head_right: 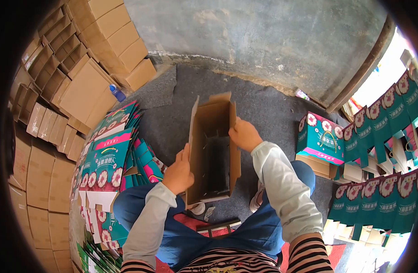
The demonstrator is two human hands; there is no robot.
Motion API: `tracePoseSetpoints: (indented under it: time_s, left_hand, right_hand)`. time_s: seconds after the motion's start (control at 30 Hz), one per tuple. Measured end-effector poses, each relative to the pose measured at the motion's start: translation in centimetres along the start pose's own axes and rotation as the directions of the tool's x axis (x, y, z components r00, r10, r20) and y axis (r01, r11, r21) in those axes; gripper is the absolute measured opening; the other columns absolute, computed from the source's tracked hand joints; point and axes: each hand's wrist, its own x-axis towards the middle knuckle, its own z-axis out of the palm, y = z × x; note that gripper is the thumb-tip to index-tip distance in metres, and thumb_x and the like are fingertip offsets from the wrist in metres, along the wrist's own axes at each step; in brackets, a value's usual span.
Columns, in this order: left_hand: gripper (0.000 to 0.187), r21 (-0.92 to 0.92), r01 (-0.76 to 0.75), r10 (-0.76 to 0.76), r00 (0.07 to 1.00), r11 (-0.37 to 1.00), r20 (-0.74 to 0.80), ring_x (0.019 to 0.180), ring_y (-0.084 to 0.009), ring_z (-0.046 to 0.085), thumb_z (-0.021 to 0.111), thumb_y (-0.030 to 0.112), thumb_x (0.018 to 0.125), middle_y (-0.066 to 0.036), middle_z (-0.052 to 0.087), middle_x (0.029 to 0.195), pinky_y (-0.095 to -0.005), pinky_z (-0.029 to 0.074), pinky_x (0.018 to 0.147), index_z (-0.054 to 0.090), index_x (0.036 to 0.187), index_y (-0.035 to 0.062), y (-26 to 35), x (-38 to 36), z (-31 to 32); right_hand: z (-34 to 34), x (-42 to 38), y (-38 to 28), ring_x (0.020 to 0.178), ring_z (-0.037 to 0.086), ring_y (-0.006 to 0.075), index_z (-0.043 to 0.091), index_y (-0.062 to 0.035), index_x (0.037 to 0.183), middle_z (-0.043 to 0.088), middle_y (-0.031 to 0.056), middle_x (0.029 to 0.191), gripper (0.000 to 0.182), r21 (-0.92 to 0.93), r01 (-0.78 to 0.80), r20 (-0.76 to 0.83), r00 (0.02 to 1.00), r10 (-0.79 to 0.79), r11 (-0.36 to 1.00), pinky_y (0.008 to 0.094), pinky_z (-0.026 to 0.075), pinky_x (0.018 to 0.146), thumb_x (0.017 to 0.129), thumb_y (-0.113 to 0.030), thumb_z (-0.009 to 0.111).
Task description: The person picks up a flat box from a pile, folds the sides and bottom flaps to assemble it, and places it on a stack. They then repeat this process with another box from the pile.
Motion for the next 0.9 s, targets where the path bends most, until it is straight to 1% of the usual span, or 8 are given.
tracePoseSetpoints:
  time_s: [0.23, 0.53, 0.6, 0.67, 0.73, 0.77, 0.87, 0.9]
  left_hand:
    - [0.08, 0.245, 0.017, 0.025, 0.986, 0.969, -0.166, 0.108, -0.0386, 0.051, 0.063, 0.005, 0.069, -0.028, 0.03, 0.14, -0.0407, 0.052, 0.076, 0.024, 0.139, -0.0072, 2.5, 1.1, 4.4]
    - [0.074, 0.381, 0.007, 0.036, 0.994, 0.925, -0.105, 0.112, -0.0388, 0.046, 0.058, 0.01, 0.078, -0.025, 0.031, 0.141, -0.0418, 0.052, 0.076, 0.023, 0.141, -0.006, 3.4, 0.9, 5.6]
    - [0.074, 0.329, 0.024, 0.021, 0.991, 0.944, -0.132, 0.114, -0.0389, 0.045, 0.058, 0.01, 0.077, -0.025, 0.032, 0.141, -0.0422, 0.051, 0.077, 0.023, 0.141, -0.0059, 3.6, 1.0, 5.9]
    - [0.084, 0.33, 0.055, -0.011, 0.991, 0.942, -0.135, 0.116, -0.0364, 0.043, 0.065, 0.008, 0.069, -0.025, 0.03, 0.141, -0.0396, 0.052, 0.08, 0.021, 0.139, -0.0083, 3.9, 1.0, 6.3]
    - [0.084, 0.352, 0.073, -0.018, 0.987, 0.933, -0.157, 0.116, -0.0363, 0.043, 0.064, 0.008, 0.07, -0.025, 0.03, 0.141, -0.0395, 0.052, 0.08, 0.02, 0.139, -0.0084, 3.9, 1.0, 6.8]
    - [0.085, 0.348, 0.077, -0.026, 0.988, 0.934, -0.149, 0.116, -0.0364, 0.043, 0.064, 0.009, 0.07, -0.025, 0.03, 0.141, -0.0394, 0.052, 0.081, 0.02, 0.14, -0.0082, 3.9, 1.0, 6.9]
    - [0.082, 0.357, 0.07, -0.026, 0.992, 0.932, -0.125, 0.117, -0.037, 0.043, 0.062, 0.011, 0.073, -0.025, 0.03, 0.142, -0.0405, 0.05, 0.081, 0.021, 0.141, -0.0067, 4.0, 0.9, 6.8]
    - [0.078, 0.368, 0.065, -0.022, 0.992, 0.928, -0.121, 0.116, -0.0376, 0.044, 0.06, 0.013, 0.075, -0.024, 0.03, 0.142, -0.0418, 0.049, 0.081, 0.023, 0.141, -0.0055, 4.0, 0.7, 6.9]
  right_hand:
    - [1.4, 0.8, 0.0, 0.093, 0.058, 0.0419, 0.053, -0.0005, 0.106, 0.062, 0.0254, 0.093, 0.032, -0.061, -0.156, 0.153, 0.975, 0.164, 0.986, 0.0477, 0.045, 0.083, 0.08, -0.018, 0.051]
    - [2.4, 0.8, 1.8, 0.1, 0.056, 0.0404, 0.052, -0.0034, 0.111, 0.062, 0.0203, 0.099, 0.034, -0.006, -0.034, -0.094, 0.995, 0.033, 0.999, 0.0474, 0.045, 0.085, 0.078, -0.015, 0.053]
    - [2.1, 0.2, -0.9, 0.1, 0.057, 0.0375, 0.054, -0.0038, 0.108, 0.062, 0.0168, 0.095, 0.03, -0.051, -0.032, -0.357, 0.934, 0.012, 0.998, 0.0462, 0.046, 0.084, 0.079, -0.013, 0.054]
    - [1.3, 0.4, -2.1, 0.098, 0.057, 0.0339, 0.057, -0.0045, 0.104, 0.061, 0.0133, 0.092, 0.025, -0.251, 0.137, -0.432, 0.87, -0.237, 0.958, 0.0446, 0.047, 0.083, 0.08, -0.012, 0.054]
    - [0.6, 1.5, -2.6, 0.096, 0.057, 0.0296, 0.059, -0.0052, 0.1, 0.06, 0.0098, 0.09, 0.02, -0.53, 0.448, -0.234, 0.738, -0.632, 0.72, 0.0426, 0.047, 0.083, 0.082, -0.012, 0.054]
    - [0.3, 1.8, -3.5, 0.093, 0.059, 0.0234, 0.064, -0.0061, 0.094, 0.061, 0.0074, 0.092, 0.017, -0.668, 0.413, 0.043, 0.852, -0.522, 0.62, 0.0381, 0.046, 0.083, 0.082, -0.012, 0.054]
    - [1.7, 5.0, -2.7, 0.093, 0.059, 0.0212, 0.067, -0.0074, 0.093, 0.061, 0.0059, 0.092, 0.018, -0.79, 0.275, 0.173, 0.958, -0.231, 0.549, 0.0358, 0.045, 0.08, 0.082, -0.014, 0.054]
    - [2.2, 6.2, -2.1, 0.093, 0.059, 0.0208, 0.067, -0.0082, 0.092, 0.062, 0.006, 0.091, 0.018, -0.801, 0.265, 0.147, 0.956, -0.253, 0.537, 0.0351, 0.045, 0.079, 0.082, -0.014, 0.054]
